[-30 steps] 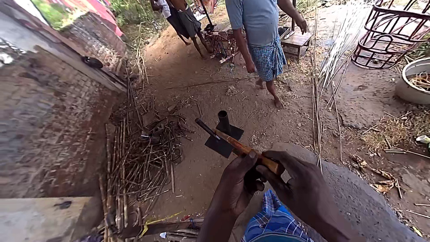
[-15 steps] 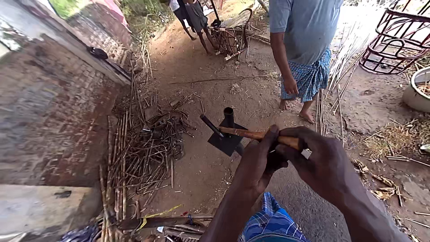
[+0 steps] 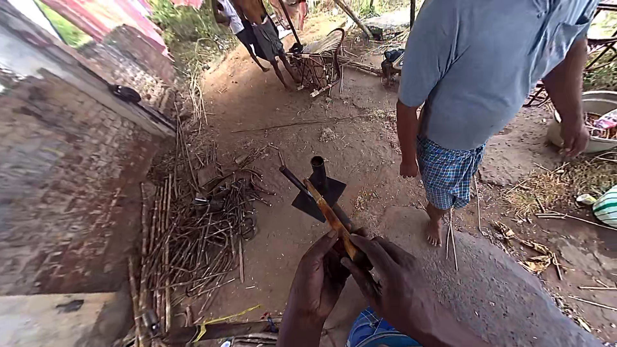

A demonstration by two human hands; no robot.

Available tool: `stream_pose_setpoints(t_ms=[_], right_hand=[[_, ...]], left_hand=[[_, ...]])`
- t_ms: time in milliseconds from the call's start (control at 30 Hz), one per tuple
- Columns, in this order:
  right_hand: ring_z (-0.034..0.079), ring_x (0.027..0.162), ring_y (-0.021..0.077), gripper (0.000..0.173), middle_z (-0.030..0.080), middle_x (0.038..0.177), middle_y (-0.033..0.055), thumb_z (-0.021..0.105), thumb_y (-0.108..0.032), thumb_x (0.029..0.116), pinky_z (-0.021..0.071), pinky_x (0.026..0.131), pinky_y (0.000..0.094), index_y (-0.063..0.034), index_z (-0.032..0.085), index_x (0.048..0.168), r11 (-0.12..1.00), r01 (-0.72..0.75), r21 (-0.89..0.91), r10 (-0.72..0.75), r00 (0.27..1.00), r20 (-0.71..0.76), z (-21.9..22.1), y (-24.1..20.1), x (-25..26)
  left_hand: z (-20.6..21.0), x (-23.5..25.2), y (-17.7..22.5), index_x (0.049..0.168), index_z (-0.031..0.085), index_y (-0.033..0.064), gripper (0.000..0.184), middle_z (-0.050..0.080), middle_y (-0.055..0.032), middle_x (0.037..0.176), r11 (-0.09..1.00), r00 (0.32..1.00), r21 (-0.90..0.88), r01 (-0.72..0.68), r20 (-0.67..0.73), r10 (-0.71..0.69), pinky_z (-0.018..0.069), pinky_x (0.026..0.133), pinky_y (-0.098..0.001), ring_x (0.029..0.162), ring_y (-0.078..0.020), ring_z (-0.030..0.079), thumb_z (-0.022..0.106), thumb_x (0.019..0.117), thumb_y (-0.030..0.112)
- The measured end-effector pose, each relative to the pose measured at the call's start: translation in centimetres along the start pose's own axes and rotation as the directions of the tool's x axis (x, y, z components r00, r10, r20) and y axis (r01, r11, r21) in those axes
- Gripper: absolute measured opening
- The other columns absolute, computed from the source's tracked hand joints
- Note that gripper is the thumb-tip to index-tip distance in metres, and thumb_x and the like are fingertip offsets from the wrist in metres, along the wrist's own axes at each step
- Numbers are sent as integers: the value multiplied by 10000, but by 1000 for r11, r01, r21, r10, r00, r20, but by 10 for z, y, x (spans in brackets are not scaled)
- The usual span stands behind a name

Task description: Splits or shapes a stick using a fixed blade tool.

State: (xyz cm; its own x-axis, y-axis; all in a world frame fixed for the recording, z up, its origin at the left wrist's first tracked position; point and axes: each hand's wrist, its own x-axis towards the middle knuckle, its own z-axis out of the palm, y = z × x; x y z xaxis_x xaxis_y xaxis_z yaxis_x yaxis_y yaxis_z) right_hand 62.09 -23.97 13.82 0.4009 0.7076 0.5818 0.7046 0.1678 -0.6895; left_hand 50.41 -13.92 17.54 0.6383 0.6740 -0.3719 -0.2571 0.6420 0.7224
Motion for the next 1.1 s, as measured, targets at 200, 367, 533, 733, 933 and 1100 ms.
stream_pose_setpoints(t_ms=[200, 367, 533, 733, 933, 1100], right_hand=[[633, 720, 110, 401, 658, 840, -5, 661, -380, 985, 562, 668, 288, -81, 678, 1251, 993, 26, -118, -23, 999, 25, 4, -1, 12], [651, 668, 152, 360, 659, 776, 19, 626, -423, 1007, 560, 603, 314, -75, 700, 1064, 979, 40, -201, -42, 999, -5, 22, 19, 34], [690, 720, 190, 285, 702, 868, 49, 654, -336, 988, 586, 636, 362, -81, 702, 1106, 974, -26, -226, 33, 999, 25, 32, 30, 49], [647, 788, 103, 277, 662, 978, 12, 626, -242, 973, 567, 639, 282, -164, 700, 1229, 977, -120, -175, 121, 993, -1, -8, 14, 52], [629, 804, 75, 266, 641, 999, -18, 580, -268, 992, 528, 625, 278, -167, 687, 1214, 949, -209, -238, 217, 976, 9, -32, 35, 86], [662, 790, -16, 255, 703, 960, -99, 597, -307, 989, 568, 661, 226, -210, 675, 1212, 945, -275, -176, 284, 958, 29, -40, 87, 143]], left_hand=[[-5, 9, 6, 1162, 679, 1, 277, 692, -159, 917, 999, 990, 40, -21, -139, 26, 622, 682, -302, 736, -165, 700, 529, 1070, 216], [-6, 27, 9, 1152, 656, 39, 413, 694, -147, 1015, 1000, 996, 28, 2, -85, 1, 619, 804, -385, 877, -208, 710, 445, 1093, 390], [1, 46, 13, 1175, 641, 97, 478, 687, -108, 1014, 999, 999, 23, 26, 27, -27, 612, 786, -365, 888, -181, 701, 415, 1076, 506], [16, 52, 20, 1257, 598, 72, 317, 684, -163, 1064, 987, 987, 38, 158, 16, -159, 610, 785, -393, 908, -232, 705, 530, 1067, 317], [54, 85, 20, 1235, 563, 116, 312, 653, -98, 887, 970, 961, 51, 239, 131, -244, 571, 605, -257, 673, -129, 648, 555, 1057, 372], [99, 131, 27, 1111, 659, 155, 447, 654, -15, 843, 973, 989, 209, 102, 82, -121, 574, 572, -230, 625, -72, 637, 461, 1048, 551]])
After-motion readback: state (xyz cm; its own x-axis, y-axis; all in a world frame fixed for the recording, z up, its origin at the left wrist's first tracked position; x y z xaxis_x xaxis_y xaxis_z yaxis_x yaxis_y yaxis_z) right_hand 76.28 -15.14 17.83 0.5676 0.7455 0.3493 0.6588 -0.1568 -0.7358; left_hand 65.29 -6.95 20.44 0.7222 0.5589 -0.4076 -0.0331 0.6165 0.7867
